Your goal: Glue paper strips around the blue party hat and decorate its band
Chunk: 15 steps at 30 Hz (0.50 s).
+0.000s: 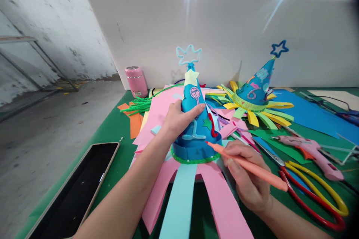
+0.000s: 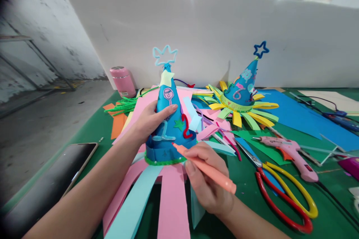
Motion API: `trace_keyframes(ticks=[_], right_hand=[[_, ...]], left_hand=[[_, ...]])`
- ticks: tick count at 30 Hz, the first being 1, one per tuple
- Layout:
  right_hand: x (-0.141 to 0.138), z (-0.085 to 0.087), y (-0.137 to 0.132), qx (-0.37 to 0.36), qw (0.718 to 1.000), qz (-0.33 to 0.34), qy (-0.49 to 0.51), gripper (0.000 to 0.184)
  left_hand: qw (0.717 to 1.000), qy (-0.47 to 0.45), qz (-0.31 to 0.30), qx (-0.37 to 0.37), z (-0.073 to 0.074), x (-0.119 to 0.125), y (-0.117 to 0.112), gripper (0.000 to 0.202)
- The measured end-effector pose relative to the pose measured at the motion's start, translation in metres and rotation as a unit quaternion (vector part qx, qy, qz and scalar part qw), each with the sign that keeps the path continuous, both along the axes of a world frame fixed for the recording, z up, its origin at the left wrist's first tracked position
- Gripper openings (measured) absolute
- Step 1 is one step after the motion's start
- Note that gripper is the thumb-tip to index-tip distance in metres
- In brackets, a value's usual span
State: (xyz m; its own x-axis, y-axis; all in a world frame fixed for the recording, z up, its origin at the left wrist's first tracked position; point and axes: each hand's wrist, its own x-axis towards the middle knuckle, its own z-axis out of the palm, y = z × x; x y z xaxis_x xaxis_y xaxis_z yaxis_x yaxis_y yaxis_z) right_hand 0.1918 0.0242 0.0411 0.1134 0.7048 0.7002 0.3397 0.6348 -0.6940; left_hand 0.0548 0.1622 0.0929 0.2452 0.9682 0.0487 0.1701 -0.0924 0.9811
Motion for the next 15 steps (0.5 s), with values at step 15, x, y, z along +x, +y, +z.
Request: trace_keyframes(ticks=[15], right_hand=[[-0.0002, -0.0010, -0.0004, -0.010, 0.999, -0.020, -0.023, 0.013]], left_hand=[[1.000, 0.010, 0.006, 0.005, -0.0013, -0.0008, 0.0011, 0.055]])
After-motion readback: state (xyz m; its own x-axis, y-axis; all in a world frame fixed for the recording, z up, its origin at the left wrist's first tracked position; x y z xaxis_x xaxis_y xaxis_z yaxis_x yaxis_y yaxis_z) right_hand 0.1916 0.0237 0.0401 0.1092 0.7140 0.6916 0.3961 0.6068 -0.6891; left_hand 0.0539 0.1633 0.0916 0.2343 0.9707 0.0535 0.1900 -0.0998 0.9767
